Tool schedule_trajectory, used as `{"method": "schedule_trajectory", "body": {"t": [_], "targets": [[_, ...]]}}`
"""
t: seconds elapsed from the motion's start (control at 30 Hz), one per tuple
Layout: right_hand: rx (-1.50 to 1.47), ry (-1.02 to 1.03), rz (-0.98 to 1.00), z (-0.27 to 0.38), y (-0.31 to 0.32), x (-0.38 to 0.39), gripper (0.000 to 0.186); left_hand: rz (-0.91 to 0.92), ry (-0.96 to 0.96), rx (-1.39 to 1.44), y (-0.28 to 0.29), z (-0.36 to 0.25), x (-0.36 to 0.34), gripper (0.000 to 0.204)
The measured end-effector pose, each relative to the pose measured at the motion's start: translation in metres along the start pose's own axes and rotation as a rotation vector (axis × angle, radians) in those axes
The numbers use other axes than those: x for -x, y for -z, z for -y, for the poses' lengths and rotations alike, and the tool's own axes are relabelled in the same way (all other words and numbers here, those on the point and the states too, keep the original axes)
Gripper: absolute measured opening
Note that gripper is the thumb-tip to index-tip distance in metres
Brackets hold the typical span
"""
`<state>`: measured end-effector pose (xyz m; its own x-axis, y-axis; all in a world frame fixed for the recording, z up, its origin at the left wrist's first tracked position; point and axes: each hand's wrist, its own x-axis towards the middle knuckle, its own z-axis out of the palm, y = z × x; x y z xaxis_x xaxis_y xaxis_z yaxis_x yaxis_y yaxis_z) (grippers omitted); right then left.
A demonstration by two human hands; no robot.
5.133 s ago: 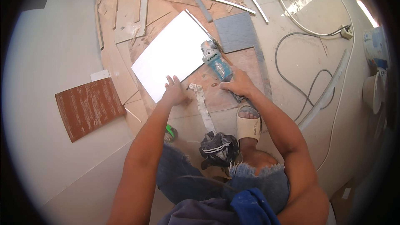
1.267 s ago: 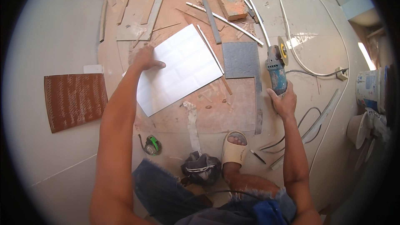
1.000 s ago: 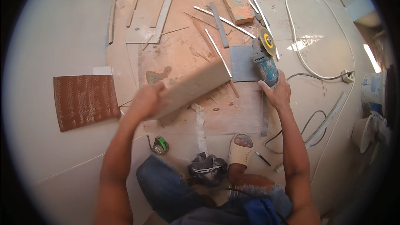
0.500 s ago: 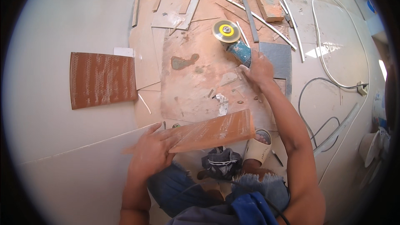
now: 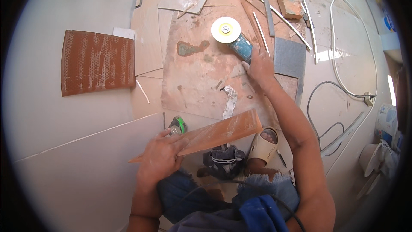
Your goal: The person measures and marks a white tile with a tape measure and marker, then uses a handheld power tool to cut along the marked lines. After cutting, the person carries the tile to a tiled wall area and fits it into place.
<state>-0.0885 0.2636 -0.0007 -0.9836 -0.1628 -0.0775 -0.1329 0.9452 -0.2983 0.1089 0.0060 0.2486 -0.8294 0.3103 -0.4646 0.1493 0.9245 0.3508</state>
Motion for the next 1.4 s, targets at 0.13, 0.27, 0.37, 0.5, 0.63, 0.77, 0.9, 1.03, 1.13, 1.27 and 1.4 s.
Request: {"method": "schedule_trajectory", "body": {"t": [0.13,0.27,0.37,0.5,0.63,0.77,0.9,1.03,1.13,1.27,1.4], "targets": [[-0.015,-0.005,0.099,-0.007,0.015,-0.003,0.082,0.093,0.069,-0.021,0.009,-0.009,-0.003,0.032],[-0.043,0.013,0.171,-0.024,0.016,0.0,0.094,0.175,0.175,-0.055,0.019,-0.027,-0.006,0.032],[-0.071,0.038,0.089,-0.033,0.015,0.013,0.092,0.192,0.259,-0.008,0.017,-0.037,-0.002,0.031],[-0.151,-0.149,0.067,-0.036,0.048,0.062,0.086,0.167,0.275,0.013,0.02,-0.049,0.014,0.02],[-0.258,-0.448,0.412,-0.05,0.091,0.175,0.078,0.186,0.352,0.033,0.032,-0.063,0.04,0.02],[-0.358,-0.62,0.782,-0.067,0.091,0.433,0.06,0.224,0.369,0.038,0.064,-0.082,0.075,0.023],[-0.319,-0.681,1.524,-0.001,0.212,0.61,0.044,0.218,0.305,0.048,0.102,-0.091,0.108,0.032],[-0.326,-0.753,1.658,0.114,0.37,0.723,0.042,0.143,0.133,-0.005,0.131,-0.098,0.134,0.042],[-0.598,-1.044,1.534,0.199,0.398,0.782,0.045,0.083,0.024,-0.046,0.148,-0.089,0.147,0.046],[-1.372,-1.701,0.911,0.403,0.335,0.839,0.045,0.232,-0.296,-0.151,0.164,-0.12,0.125,0.048],[-1.472,-1.841,0.361,0.362,0.317,0.807,0.045,0.225,-0.364,-0.19,0.197,-0.114,0.122,0.05]]}}
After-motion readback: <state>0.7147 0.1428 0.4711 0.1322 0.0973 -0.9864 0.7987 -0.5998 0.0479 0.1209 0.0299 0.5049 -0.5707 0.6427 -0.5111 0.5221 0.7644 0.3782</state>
